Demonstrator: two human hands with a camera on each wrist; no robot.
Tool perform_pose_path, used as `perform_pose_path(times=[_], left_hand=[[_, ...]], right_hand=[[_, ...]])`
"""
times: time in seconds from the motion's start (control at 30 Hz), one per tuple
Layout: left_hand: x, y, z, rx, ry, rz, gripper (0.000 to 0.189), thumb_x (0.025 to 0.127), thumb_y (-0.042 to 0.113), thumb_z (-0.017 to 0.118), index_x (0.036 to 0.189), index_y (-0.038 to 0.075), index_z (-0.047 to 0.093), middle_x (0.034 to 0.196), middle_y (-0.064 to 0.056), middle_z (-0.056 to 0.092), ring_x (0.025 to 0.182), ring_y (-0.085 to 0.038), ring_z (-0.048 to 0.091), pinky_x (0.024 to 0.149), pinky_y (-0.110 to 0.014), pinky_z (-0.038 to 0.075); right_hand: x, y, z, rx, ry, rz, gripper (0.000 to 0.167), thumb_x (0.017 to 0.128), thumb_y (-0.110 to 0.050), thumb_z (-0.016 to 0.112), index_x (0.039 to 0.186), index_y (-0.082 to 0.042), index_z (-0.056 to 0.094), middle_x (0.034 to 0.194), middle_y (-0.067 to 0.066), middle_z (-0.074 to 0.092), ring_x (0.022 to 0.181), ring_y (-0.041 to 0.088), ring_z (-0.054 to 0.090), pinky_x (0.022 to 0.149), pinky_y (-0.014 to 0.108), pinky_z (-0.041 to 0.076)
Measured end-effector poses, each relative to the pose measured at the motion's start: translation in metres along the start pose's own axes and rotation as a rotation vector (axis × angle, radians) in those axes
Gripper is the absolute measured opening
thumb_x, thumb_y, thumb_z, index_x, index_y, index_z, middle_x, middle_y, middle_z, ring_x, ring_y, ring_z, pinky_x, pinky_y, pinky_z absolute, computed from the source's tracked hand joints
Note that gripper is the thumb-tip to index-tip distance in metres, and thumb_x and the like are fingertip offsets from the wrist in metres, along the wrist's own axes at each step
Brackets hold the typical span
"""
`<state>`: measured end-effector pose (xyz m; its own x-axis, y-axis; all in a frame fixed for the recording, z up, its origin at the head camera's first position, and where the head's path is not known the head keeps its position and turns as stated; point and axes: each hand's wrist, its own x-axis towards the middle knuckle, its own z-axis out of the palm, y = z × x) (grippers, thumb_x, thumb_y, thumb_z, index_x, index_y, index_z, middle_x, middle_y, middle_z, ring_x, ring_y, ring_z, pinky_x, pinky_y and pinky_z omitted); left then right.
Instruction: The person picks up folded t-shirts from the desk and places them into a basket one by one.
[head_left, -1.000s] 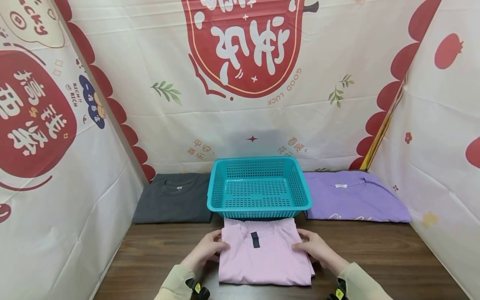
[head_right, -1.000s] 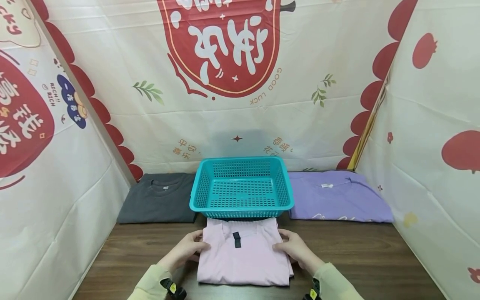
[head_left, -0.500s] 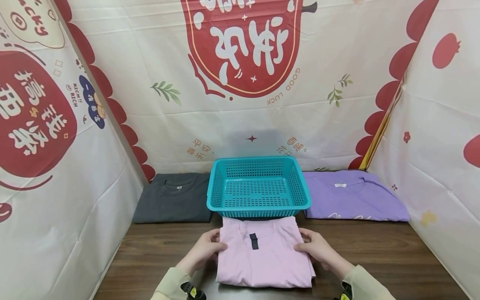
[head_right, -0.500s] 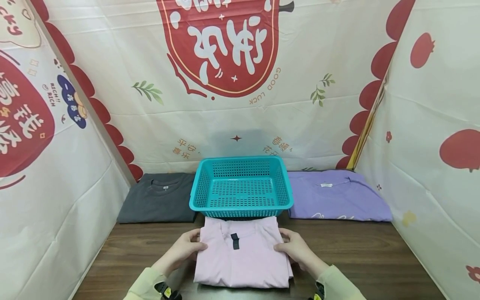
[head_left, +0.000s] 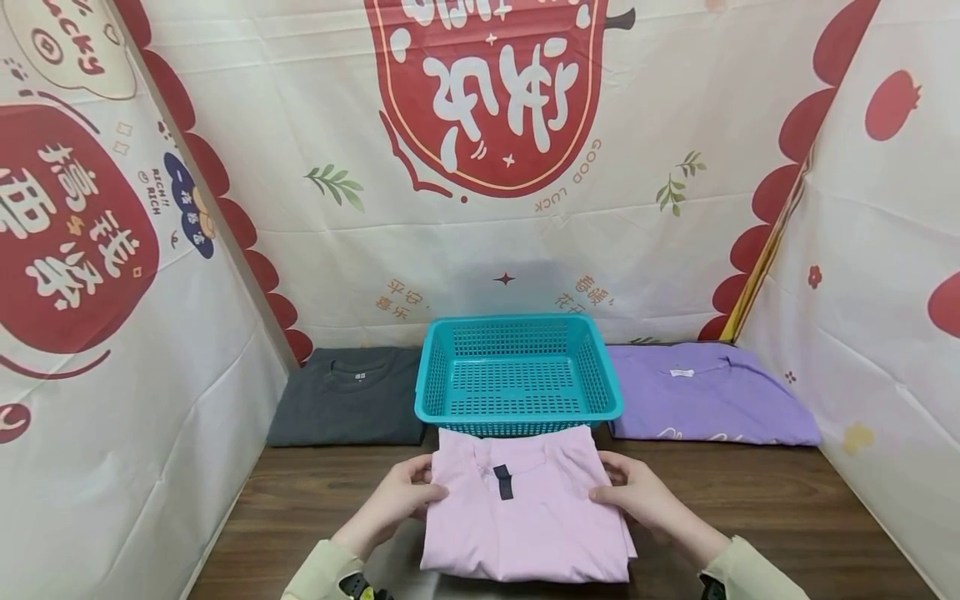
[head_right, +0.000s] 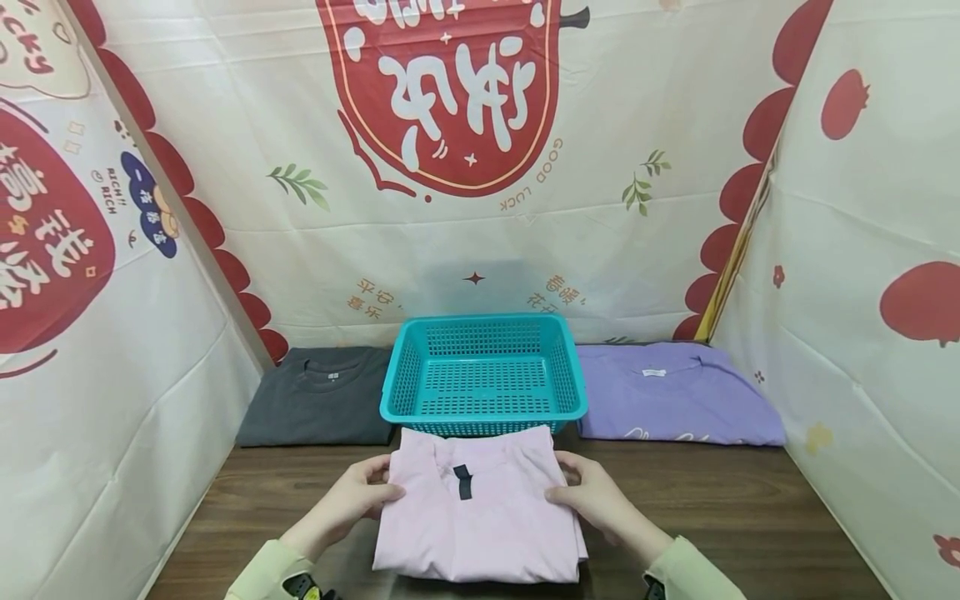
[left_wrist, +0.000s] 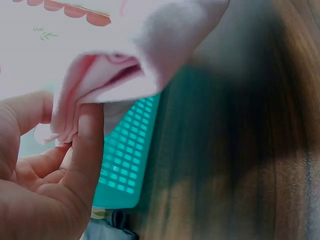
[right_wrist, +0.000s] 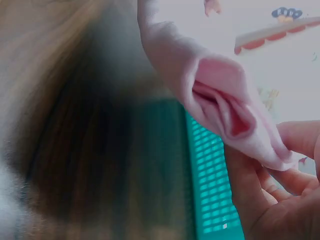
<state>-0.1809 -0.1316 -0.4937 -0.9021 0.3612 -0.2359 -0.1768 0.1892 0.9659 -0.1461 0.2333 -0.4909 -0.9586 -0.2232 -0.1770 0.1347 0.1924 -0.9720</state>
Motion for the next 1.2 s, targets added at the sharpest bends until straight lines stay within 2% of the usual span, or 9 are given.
perform_pose_path(times=[0.37,0.53,0.67,0.9,1.2], left_hand=[[-0.013,0.022,-0.01,-0.008,-0.011,0.062,0.056,0.082,0.005,0.068,0.133,-0.008,0.048,0.092,-0.008,0.062,0.076,-0.019,0.064,0.058,-0.037,0.057],[-0.013,0.034,-0.015,0.008,-0.016,0.09,0.054,0.082,0.005,0.068,0.132,-0.007,0.05,0.091,-0.01,0.061,0.077,-0.02,0.064,0.059,-0.039,0.057],[-0.008,0.044,-0.019,0.023,-0.009,0.119,0.055,0.083,0.005,0.069,0.133,-0.007,0.049,0.093,-0.011,0.061,0.078,-0.021,0.064,0.06,-0.039,0.057],[0.006,0.061,-0.018,0.036,0.019,0.164,0.054,0.084,0.005,0.068,0.133,-0.006,0.05,0.096,-0.013,0.061,0.079,-0.021,0.064,0.063,-0.039,0.057],[0.027,0.082,-0.017,0.047,0.099,0.175,0.049,0.086,0.009,0.068,0.132,-0.001,0.054,0.099,-0.012,0.061,0.086,-0.021,0.061,0.071,-0.04,0.056]], right_hand=[[-0.008,-0.038,0.0,-0.032,-0.039,-0.087,0.07,0.084,-0.004,0.07,0.14,0.015,0.033,0.116,0.029,0.06,0.086,0.026,0.064,0.062,0.043,0.057],[-0.005,-0.05,-0.004,-0.044,-0.046,-0.096,0.069,0.085,-0.006,0.069,0.141,0.014,0.033,0.114,0.026,0.062,0.082,0.025,0.065,0.06,0.042,0.057],[-0.001,-0.06,-0.009,-0.08,-0.033,-0.108,0.071,0.086,-0.008,0.07,0.142,0.012,0.033,0.114,0.025,0.062,0.081,0.024,0.065,0.058,0.042,0.057],[0.009,-0.075,-0.021,-0.107,0.006,-0.108,0.073,0.085,-0.009,0.071,0.143,0.013,0.031,0.123,0.032,0.055,0.09,0.024,0.063,0.067,0.041,0.057],[0.029,-0.088,-0.038,-0.058,0.029,-0.074,0.076,0.088,-0.012,0.069,0.146,0.012,0.025,0.128,0.031,0.052,0.09,0.022,0.063,0.07,0.041,0.057]])
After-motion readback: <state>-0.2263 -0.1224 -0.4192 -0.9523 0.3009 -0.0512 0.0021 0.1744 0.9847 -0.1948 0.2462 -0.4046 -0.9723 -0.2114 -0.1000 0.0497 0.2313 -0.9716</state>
